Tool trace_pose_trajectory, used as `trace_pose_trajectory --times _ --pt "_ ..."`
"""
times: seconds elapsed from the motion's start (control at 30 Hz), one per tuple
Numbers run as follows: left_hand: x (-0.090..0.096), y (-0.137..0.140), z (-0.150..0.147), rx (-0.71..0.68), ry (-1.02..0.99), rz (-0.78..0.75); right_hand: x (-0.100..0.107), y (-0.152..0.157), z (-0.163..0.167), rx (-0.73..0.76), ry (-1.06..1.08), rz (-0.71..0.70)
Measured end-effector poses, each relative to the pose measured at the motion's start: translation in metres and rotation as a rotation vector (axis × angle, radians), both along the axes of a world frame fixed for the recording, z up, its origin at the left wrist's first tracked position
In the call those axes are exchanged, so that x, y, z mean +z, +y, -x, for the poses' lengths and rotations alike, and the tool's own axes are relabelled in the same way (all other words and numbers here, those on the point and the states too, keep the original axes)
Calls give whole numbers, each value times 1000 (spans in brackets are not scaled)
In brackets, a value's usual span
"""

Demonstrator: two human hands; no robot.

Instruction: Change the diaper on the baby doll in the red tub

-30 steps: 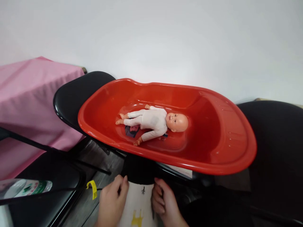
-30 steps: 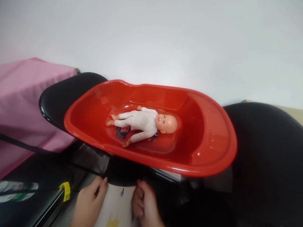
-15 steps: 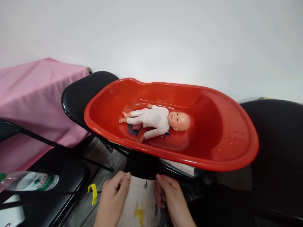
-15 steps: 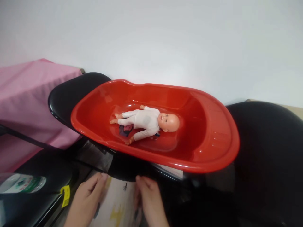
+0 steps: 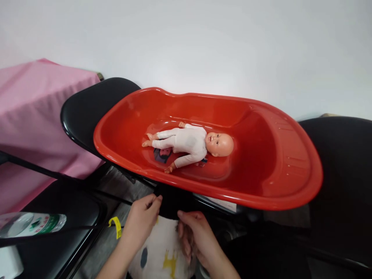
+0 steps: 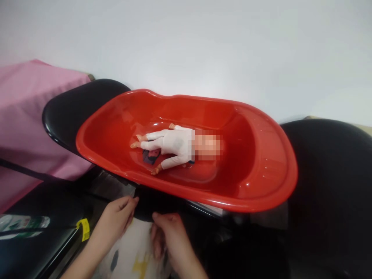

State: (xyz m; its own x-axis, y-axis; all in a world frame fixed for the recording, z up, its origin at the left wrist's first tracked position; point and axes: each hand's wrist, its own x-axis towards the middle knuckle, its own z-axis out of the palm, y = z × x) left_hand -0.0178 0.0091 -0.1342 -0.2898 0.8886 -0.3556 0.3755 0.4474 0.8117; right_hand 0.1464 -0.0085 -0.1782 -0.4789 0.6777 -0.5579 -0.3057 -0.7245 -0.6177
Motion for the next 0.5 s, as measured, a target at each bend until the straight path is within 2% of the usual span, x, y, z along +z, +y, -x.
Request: trace_pose_trajectory --times 0.17,0.3,0.4,0.5 --pt "-13 -6 16 -25 200 4 -34 0 -10 -85 31 14" --pt "-18 -17 29 -43 187 57 -55 -2 -20 -239 -89 19" --pt "-18 -30 40 -52 164 52 -53 -5 -31 -210 -152 -14" --pt "-10 -45 42 -43 245 -103 -36 -8 -40 -139 -225 -98"
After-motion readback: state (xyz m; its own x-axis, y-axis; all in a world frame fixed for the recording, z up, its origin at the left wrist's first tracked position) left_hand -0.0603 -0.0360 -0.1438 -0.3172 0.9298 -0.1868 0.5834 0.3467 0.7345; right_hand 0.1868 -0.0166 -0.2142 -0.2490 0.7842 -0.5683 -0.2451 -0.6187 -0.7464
